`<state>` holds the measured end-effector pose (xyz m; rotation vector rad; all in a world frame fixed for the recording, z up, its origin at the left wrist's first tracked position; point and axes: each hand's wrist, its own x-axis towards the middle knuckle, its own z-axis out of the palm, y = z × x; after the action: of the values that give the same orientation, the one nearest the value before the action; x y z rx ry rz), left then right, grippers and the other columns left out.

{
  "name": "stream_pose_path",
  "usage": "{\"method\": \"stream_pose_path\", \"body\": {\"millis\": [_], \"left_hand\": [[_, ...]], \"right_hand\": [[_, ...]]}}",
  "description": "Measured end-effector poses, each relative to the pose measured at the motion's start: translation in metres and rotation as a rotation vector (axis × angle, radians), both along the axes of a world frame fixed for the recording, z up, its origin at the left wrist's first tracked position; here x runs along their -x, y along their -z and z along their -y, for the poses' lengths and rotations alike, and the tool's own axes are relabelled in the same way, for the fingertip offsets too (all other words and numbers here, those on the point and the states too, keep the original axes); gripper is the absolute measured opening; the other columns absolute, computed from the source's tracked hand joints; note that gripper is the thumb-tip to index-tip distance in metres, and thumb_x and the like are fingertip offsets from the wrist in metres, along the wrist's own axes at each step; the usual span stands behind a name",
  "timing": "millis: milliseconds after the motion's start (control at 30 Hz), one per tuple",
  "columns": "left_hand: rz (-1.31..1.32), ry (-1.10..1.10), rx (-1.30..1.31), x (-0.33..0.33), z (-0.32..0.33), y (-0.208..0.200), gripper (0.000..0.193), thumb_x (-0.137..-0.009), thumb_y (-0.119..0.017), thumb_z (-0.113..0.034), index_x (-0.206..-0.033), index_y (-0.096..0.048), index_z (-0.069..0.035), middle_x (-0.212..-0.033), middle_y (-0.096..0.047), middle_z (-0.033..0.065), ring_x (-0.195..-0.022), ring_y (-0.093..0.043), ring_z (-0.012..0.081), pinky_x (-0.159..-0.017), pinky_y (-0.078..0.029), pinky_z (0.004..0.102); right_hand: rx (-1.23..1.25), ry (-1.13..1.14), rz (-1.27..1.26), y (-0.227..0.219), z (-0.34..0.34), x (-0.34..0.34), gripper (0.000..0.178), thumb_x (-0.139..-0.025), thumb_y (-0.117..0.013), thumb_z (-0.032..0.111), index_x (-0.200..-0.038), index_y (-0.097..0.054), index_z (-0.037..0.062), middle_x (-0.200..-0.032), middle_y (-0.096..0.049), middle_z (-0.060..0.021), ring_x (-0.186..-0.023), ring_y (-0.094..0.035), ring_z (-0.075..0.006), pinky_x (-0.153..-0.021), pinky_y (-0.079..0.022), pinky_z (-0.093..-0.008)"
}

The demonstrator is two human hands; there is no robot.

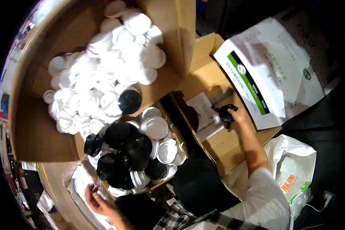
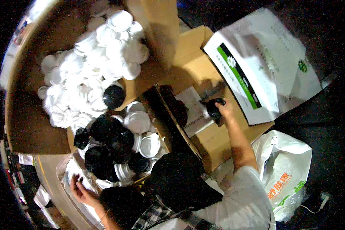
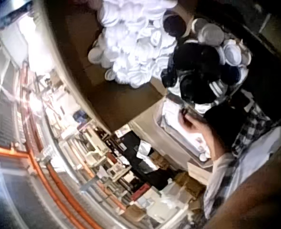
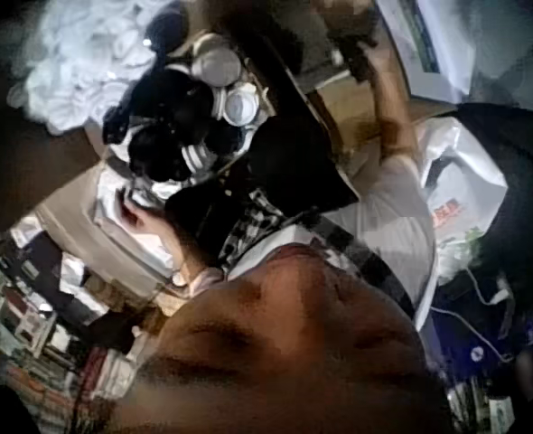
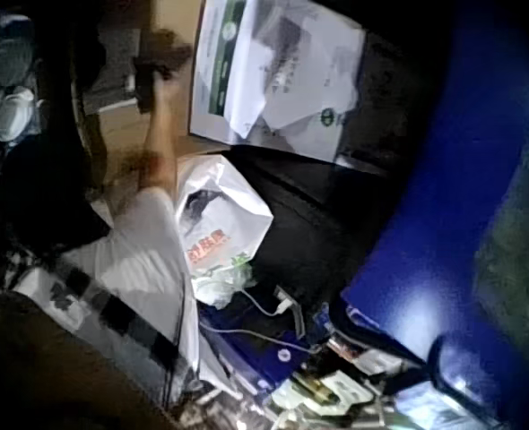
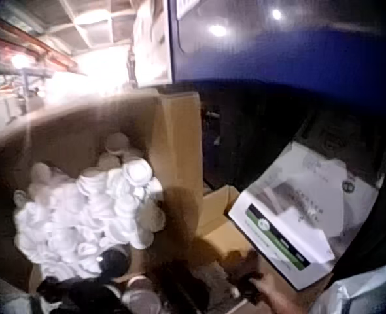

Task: The person repeatedly picks up black plastic containers and white lids, presses the lids onto the containers, and places the assembled units into a cardboard box. The person handles the items one at a time throughout the clip.

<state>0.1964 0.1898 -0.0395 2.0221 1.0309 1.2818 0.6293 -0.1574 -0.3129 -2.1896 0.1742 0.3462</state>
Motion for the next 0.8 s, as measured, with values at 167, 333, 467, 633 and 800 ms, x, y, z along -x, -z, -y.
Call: {"method": "stream_pose_path", "body": {"millis": [167,333,467,633,800], "left_hand": [[0.165,0.420,0.586,-0.007,0.058,-0.005,0.025,-0.088,-0.054,-0.022,-0.097,-0.056,0.001,-0.092,-0.061,0.0144,-0.089,-0.057,0.0202,-0.082,-0.044,0.0346],[0.487,0.879,1.537,-0.004,0.126,-0.011,0.072,-0.083,-0.035,-0.064,-0.125,-0.041,-0.006,-0.115,-0.053,0.0185,-0.103,-0.053,0.0307,-0.087,-0.042,0.0432],[1.083,1.160,1.801,0.038,0.132,0.005,0.096,-0.072,-0.022,-0.081,-0.136,-0.028,-0.010,-0.133,-0.040,0.0179,-0.112,-0.047,0.0349,-0.092,-0.037,0.0478],[1.085,0.657,1.812,0.117,0.142,-0.004,0.104,-0.065,-0.029,-0.085,-0.133,-0.037,-0.007,-0.131,-0.042,0.0174,-0.113,-0.047,0.0365,-0.095,-0.038,0.0494],[0.661,0.818,1.425,0.168,0.155,-0.004,0.093,-0.073,-0.037,-0.076,-0.136,-0.031,-0.007,-0.134,-0.037,0.0124,-0.123,-0.037,0.0254,-0.101,-0.031,0.0416]], "right_hand": [[-0.731,-0.091,0.269,-0.180,-0.071,0.084,0.034,-0.073,-0.066,0.002,-0.104,-0.052,0.0041,-0.093,-0.059,-0.0037,-0.084,-0.055,-0.0117,-0.077,-0.045,-0.0260],[-1.064,-0.299,0.249,-0.331,-0.090,0.220,0.036,-0.073,-0.062,-0.005,-0.106,-0.051,0.0024,-0.098,-0.058,-0.0036,-0.090,-0.054,-0.0121,-0.084,-0.042,-0.0263],[-1.123,-0.644,-0.060,-0.332,-0.070,0.312,0.038,-0.072,-0.064,-0.002,-0.107,-0.048,0.0006,-0.098,-0.058,-0.0053,-0.090,-0.055,-0.0132,-0.082,-0.043,-0.0277],[-0.728,-0.936,-0.226,-0.310,-0.042,0.381,0.045,-0.069,-0.064,-0.004,-0.111,-0.049,0.0042,-0.105,-0.055,-0.0061,-0.097,-0.053,-0.0145,-0.085,-0.041,-0.0272],[-0.482,-1.111,-0.092,-0.310,-0.019,0.398,0.054,-0.067,-0.059,-0.005,-0.118,-0.046,0.0051,-0.108,-0.053,-0.0080,-0.101,-0.051,-0.0172,-0.089,-0.038,-0.0286]]}}
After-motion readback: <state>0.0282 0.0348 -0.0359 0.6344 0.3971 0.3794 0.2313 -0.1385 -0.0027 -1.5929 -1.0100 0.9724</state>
